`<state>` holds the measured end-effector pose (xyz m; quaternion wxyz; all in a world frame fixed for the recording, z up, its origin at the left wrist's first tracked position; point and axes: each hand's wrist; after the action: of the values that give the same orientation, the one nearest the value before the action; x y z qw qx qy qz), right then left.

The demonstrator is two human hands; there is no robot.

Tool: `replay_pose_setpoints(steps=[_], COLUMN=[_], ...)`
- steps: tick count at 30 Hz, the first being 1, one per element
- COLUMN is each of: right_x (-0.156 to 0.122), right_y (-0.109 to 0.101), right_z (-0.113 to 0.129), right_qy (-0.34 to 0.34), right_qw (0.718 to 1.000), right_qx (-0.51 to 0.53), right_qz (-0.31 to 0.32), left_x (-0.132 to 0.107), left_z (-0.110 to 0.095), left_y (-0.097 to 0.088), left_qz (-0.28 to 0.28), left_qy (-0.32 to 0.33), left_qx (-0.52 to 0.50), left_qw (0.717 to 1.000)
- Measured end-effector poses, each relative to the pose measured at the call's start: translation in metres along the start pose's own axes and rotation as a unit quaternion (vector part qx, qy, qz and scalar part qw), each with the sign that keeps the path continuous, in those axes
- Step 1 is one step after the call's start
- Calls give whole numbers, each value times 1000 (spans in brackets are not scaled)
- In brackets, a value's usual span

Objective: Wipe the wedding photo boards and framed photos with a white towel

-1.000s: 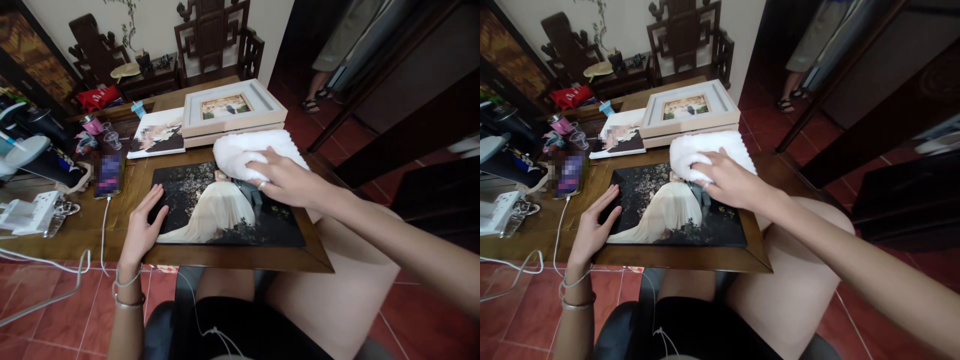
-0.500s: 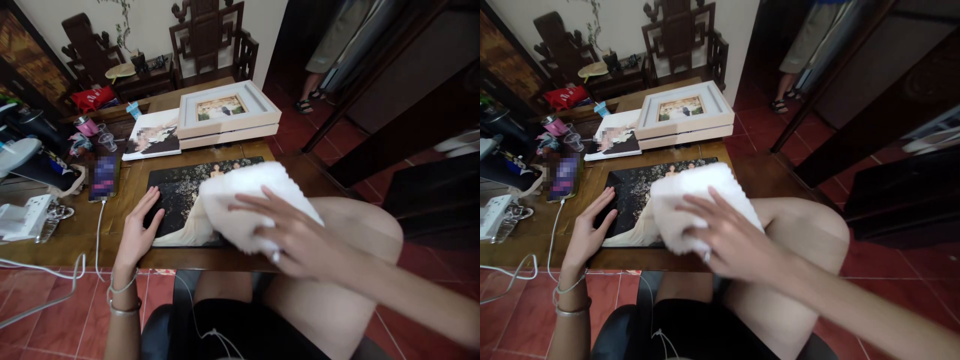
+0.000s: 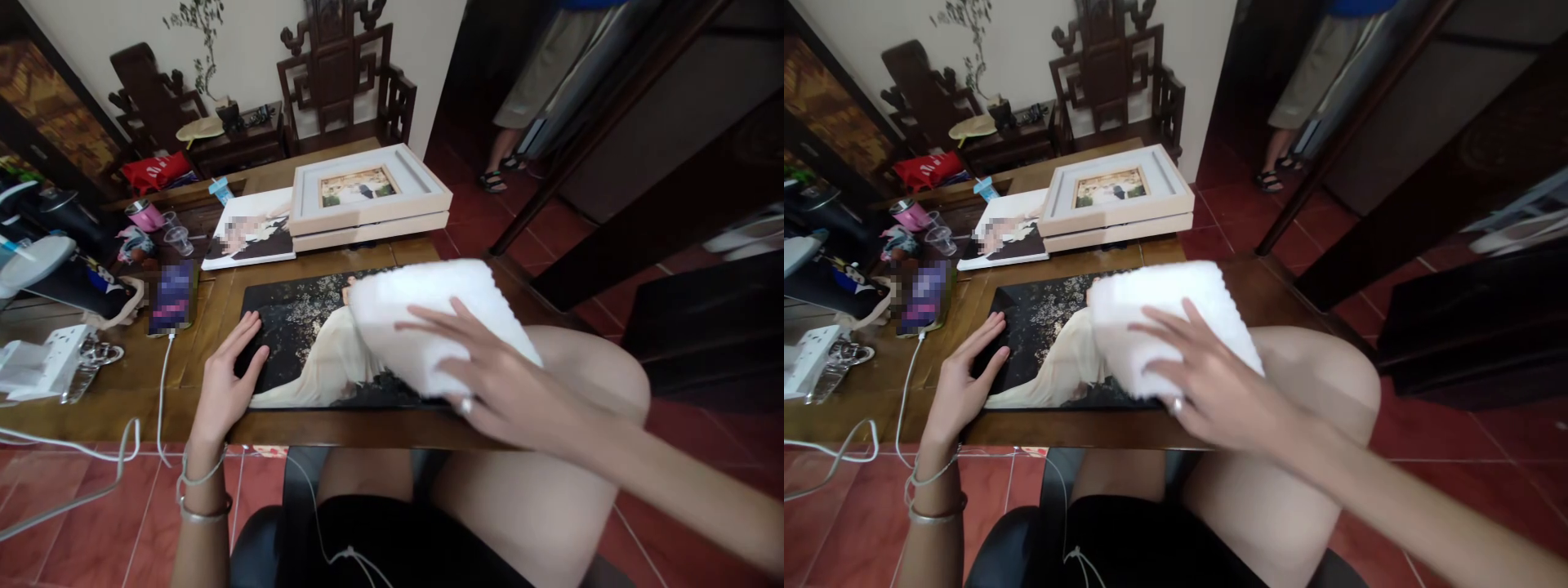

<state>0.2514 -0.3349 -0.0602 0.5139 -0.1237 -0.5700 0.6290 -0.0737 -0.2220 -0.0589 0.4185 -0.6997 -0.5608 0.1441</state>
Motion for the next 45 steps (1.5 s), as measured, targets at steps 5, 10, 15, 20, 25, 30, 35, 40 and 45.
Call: replay_pose_setpoints(steps=[5,10,15,20,25,30,35,40,45], right_x=[-44,-16,56,72,6,-27,25,84,66], right_y=[-4,-10,-7,2,10,5,3,8,13], right_z=[54,26,-44,-54,15,67,23,-36,-8], right_qy=[-43,-45,0,41,-11,-38,-35,10,43], right_qw=[997,996,1000,998,1000,996,994,998,997], right_qx=[51,58,11,-34,-9,74,54,-12,-28], right_qz=[24,51,26,12,18,45,88,61,54], left_x=[0,0,-1,-1,-1,-1,-1,-1,-1], left_z=[0,1,2,1,0,1,2,2,1], left_y=[-1,-1,-1,-1,0,-1,-1,-1,0], left_qz=[7,10,7,0,-2,6,10,8,1], left_qy=[3,1,8,3,-4,2,8,10,5], left_qx=[7,9,-5,-3,1,8,5,-3,-12], left_qw=[1000,1000,1000,1000,1000,1000,1000,1000,1000])
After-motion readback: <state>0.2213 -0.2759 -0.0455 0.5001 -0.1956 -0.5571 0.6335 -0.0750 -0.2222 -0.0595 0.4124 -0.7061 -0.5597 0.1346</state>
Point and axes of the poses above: each hand's wrist, its own x-axis towards the middle knuckle, its own y-axis out of the palm, z = x × y, and after that the axes turned 2 degrees about -y, right-handed
